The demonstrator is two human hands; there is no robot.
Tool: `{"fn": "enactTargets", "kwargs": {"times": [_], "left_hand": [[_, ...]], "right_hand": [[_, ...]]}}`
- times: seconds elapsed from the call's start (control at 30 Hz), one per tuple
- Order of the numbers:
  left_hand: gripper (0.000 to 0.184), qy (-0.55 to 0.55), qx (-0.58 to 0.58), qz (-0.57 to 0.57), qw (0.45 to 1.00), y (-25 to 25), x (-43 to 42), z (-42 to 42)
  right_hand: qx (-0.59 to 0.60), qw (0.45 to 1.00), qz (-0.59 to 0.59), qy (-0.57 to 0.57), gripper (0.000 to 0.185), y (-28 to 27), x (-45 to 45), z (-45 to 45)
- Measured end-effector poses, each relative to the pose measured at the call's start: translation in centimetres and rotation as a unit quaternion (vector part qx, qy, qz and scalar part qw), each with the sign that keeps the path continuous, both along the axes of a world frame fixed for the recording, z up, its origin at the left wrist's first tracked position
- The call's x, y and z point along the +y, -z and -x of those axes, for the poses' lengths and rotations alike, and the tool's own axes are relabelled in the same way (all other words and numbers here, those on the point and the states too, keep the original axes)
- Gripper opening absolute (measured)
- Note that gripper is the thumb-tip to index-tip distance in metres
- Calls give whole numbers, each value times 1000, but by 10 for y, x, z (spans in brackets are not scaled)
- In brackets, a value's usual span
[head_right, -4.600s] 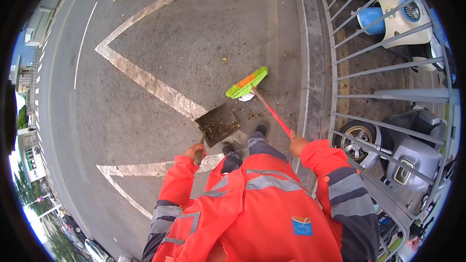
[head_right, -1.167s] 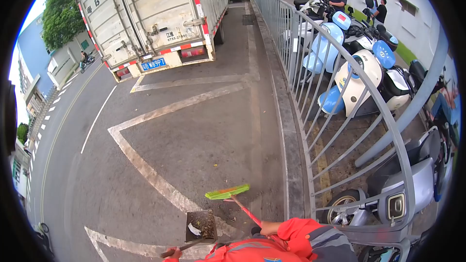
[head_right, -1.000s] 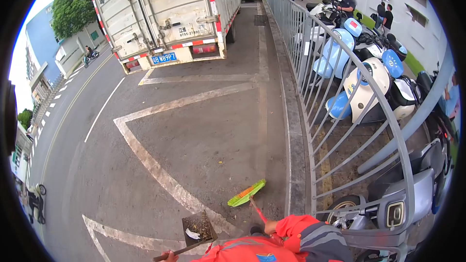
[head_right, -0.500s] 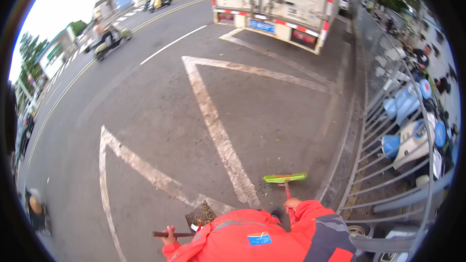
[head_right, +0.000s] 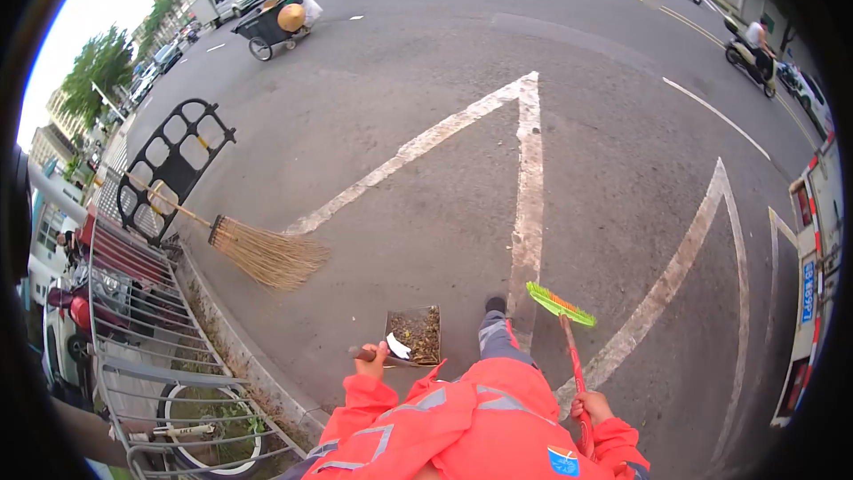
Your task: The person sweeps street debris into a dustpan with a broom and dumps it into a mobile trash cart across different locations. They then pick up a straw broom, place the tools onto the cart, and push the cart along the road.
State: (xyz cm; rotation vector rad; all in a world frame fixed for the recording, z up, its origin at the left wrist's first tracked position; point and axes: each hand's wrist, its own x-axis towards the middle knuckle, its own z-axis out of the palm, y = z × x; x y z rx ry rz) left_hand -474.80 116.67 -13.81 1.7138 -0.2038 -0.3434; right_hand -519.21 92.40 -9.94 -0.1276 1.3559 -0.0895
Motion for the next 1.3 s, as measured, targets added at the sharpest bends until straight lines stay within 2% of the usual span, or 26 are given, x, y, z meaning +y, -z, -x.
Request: {"fn": "enactTargets", "kwargs": {"times": [0.07, 0.13, 0.27, 0.33, 0.5, 0.57, 0.63, 0.73, 0.77, 0.87, 0.9, 1.03, 1.1, 1.17, 1.3], "left_hand": [[27, -56, 23, 8, 998, -3, -4, -26], [25, -131, -2, -10, 991, -5, -6, -58], [29, -259, 43, 25, 965, -30, -26, -118], [34, -311, 22, 2, 950, -37, -31, -151], [39, -421, -2, 9, 907, -72, -45, -224], [41, -452, -2, 29, 891, -71, -50, -249], [41, -498, -53, -4, 865, -69, -55, -280], [40, -553, -40, -21, 832, -61, -65, -342], [39, -556, -77, -10, 828, -46, -67, -364], [39, -579, -85, 41, 810, -28, -79, -446], [39, -589, -34, 50, 806, -40, -90, -473], [39, -555, -15, 38, 831, -43, -106, -582], [39, -529, 2, -12, 848, -65, -122, -636], [39, -536, 7, -10, 844, -81, -143, -692], [31, -542, -1, 29, 840, -67, -170, -806]], "right_hand": [[-39, 999, 1, 15, 11, 2, -45, -52], [-61, 998, 4, -11, 12, 7, -86, -101], [-103, 993, 30, -53, 12, 3, -170, -205], [-87, 986, 59, -126, 9, -7, -211, -256], [-86, 976, 32, -195, 8, -25, -305, -389], [-81, 968, 16, -238, 9, -12, -339, -444], [-78, 963, 14, -258, 9, -7, -366, -500], [-59, 956, 21, -287, 10, -9, -392, -590], [-60, 956, 17, -286, 10, -5, -398, -619], [-55, 961, -12, -269, 10, -9, -402, -705], [-48, 964, -18, -261, 10, -15, -402, -737], [-48, 970, -35, -235, 10, -24, -418, -855], [-46, 973, -57, -220, 9, -33, -428, -903], [-51, 972, -79, -215, 8, -42, -438, -955], [-45, 963, -31, -262, 9, -36, -457, -1061]]}}
